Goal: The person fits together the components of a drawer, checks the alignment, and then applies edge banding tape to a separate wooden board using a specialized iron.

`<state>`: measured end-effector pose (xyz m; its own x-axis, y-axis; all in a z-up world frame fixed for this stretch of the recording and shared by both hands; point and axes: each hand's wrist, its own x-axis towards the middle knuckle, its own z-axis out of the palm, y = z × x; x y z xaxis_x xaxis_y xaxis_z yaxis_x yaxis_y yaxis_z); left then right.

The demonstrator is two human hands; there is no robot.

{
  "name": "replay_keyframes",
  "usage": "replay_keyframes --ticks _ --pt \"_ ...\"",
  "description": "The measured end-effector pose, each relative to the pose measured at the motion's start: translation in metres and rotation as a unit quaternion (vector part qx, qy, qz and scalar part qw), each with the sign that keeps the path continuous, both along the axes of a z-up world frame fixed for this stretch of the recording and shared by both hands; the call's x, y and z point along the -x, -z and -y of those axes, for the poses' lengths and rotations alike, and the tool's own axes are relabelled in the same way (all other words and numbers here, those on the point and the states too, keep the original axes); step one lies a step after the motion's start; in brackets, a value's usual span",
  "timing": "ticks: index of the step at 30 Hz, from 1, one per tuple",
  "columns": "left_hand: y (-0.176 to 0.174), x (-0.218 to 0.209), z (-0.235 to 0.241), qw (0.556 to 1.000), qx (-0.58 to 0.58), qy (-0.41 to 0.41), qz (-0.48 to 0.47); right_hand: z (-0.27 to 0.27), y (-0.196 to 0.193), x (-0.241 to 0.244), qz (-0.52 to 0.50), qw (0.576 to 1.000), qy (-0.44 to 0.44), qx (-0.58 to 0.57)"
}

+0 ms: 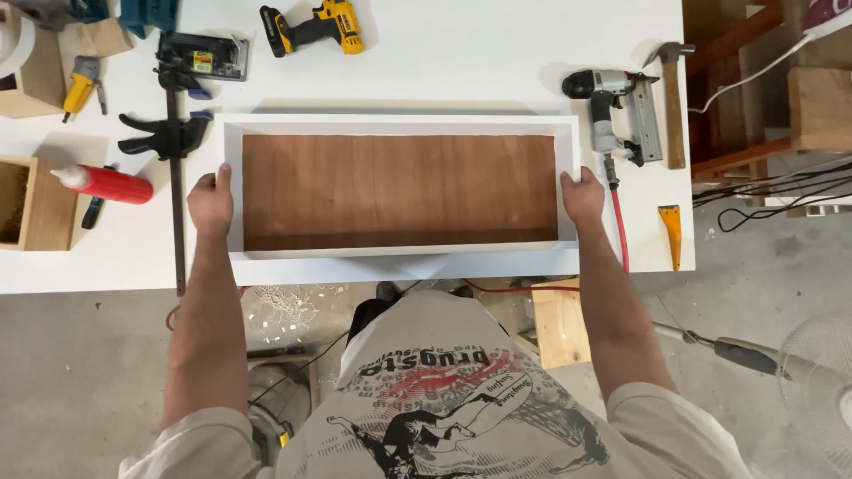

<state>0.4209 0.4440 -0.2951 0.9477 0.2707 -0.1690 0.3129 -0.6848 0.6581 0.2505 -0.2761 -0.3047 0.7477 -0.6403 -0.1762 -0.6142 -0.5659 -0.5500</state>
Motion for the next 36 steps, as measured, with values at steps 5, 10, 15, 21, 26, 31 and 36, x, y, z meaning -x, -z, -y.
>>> replay_keyframes --ticks 5,10,15,21,26,31,36 --pt "-0.002 0.002 0.002 1.000 0.002 -0.026 -0.007 0.001 0.008 0.004 0.033 0.999 0.001 0.011" --pt "0.009 -0.005 -0.002 0.999 0.004 -0.031 -0.014 -0.011 -0.015 -0.001 0.062 0.997 0.024 0.035" --pt "0.012 -0.005 -0.004 0.999 0.008 -0.032 -0.013 0.004 0.009 0.001 0.102 0.994 0.036 0.029" --pt "-0.007 0.003 0.009 0.999 0.011 -0.041 -0.024 0.005 0.009 0.002 0.113 0.993 0.026 0.040" --pt "0.008 -0.002 0.001 0.999 0.016 -0.039 -0.024 0.011 0.018 0.001 0.101 0.993 0.026 0.061" --pt "0.000 0.000 0.004 0.998 0.020 -0.039 -0.035 0.014 0.018 0.002 0.086 0.995 0.023 0.045" --pt "0.002 -0.002 0.005 0.999 -0.001 -0.026 -0.039 0.022 0.027 0.006 0.061 0.998 0.017 0.026"
